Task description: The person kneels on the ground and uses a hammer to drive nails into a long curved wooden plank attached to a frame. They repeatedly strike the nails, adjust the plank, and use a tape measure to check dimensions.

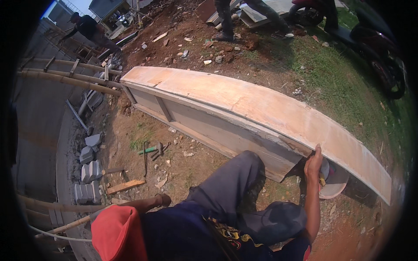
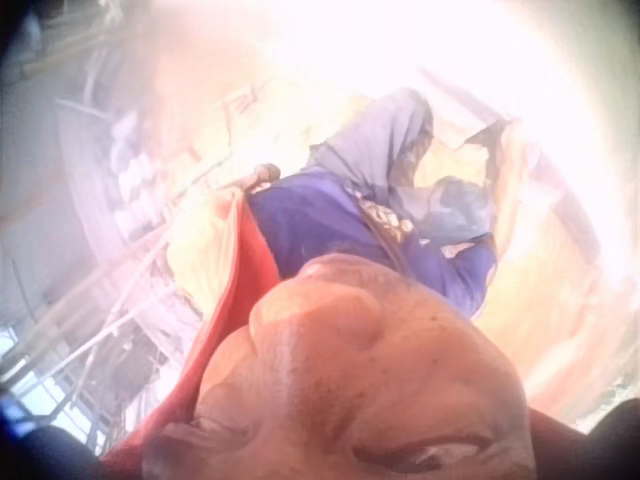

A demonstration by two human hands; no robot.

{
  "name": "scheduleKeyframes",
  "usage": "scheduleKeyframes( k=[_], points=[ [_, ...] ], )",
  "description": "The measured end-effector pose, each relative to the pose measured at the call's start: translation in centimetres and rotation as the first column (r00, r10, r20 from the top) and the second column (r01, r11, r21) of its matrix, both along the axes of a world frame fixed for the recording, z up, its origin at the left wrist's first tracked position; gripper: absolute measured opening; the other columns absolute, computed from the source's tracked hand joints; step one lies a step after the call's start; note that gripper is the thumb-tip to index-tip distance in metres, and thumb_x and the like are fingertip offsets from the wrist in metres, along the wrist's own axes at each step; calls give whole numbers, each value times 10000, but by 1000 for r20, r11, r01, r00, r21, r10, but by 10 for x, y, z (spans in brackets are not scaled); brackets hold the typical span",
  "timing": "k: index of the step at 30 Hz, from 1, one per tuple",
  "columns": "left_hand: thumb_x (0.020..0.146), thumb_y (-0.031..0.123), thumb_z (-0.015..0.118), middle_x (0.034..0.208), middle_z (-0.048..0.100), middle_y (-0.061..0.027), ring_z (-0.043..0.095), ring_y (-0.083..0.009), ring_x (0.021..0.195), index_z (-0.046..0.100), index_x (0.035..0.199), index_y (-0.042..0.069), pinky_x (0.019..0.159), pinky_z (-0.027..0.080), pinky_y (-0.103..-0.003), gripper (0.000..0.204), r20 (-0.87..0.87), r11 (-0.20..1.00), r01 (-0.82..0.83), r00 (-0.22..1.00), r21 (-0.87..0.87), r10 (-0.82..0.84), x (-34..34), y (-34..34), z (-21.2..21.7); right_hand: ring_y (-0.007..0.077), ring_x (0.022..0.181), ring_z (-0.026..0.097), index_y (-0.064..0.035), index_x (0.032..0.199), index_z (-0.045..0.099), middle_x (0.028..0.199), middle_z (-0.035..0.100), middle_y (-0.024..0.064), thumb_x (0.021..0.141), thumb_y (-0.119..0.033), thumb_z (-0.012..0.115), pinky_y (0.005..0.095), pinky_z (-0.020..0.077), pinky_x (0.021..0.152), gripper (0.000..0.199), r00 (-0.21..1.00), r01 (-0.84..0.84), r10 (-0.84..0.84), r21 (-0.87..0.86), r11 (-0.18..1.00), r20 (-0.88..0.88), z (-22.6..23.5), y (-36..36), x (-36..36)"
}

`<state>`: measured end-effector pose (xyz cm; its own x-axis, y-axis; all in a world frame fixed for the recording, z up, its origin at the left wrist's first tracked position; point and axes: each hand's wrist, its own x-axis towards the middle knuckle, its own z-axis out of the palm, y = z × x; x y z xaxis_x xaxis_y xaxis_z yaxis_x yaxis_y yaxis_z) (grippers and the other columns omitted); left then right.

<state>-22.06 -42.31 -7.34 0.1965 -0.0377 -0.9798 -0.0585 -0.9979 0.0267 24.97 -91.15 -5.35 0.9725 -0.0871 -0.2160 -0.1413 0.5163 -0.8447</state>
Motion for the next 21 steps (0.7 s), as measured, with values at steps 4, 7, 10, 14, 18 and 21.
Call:
scheduleKeyframes(
  k=[4, 7, 10, 14, 18, 21],
  points=[
    [821, 142, 567, 876, 661, -225, 662, -373, 843, 615, 928, -26, 743, 524, -453, 205, 608, 964, -265, 765, 0, 210, 115, -17, 28, 75, 764, 487, 21, 1093, 576, 932, 569, 28, 949, -362, 551, 233, 374, 651, 410, 986, 62, -80, -123, 990, -145, -6, 0, 2],
    [900, 98, 514, 743, 576, -104, 572, -266, 650, 536, 944, 24, 604, 471, -428, 89, 365, 592, -428, 501, -683, 784, 214, -57, 57, 142, 1002, 484, 136, 1185, 545, 1125, 561, 101, 940, -376, 562, 284, 376, 917, 568, 987, 26, -47, -139, 990, -152, -17, -6, 6],
    [943, 123, 516, 750, 534, -24, 510, -152, 641, 531, 951, 61, 572, 431, -329, 65, -375, -218, -648, 113, -730, 920, 283, -117, 81, 159, 1069, 469, 150, 1222, 522, 1176, 550, 128, 941, -381, 562, 312, 359, 969, 602, 997, -40, 30, -146, 989, -74, -22, -8, 9],
    [965, 140, 538, 805, 549, -25, 519, -116, 696, 534, 992, 61, 604, 456, -272, 83, -840, -655, -590, 74, -472, 538, 337, -176, 102, 197, 1157, 462, 156, 1256, 499, 1254, 540, 183, 956, -353, 536, 347, 341, 1024, 592, 999, 13, -5, -149, 989, 52, -15, -2, 6],
    [985, 140, 506, 842, 571, -32, 558, -119, 720, 539, 1005, 75, 726, 541, -298, 75, -818, -601, -619, 122, -506, 563, 362, -208, 109, 197, 1159, 468, 162, 1228, 513, 1248, 547, 179, 964, -343, 525, 347, 343, 1023, 570, 999, 26, -20, -178, 984, 33, -3, 1, 1],
    [983, 145, 514, 867, 581, -30, 580, -125, 749, 546, 1009, 77, 776, 564, -323, 79, -796, -572, -626, 133, -530, 591, 377, -221, 114, 186, 1125, 474, 168, 1208, 524, 1214, 560, 167, 962, -347, 530, 340, 360, 996, 571, 1000, -8, 11, -138, 990, 20, 2, 1, 0]
  ],
)
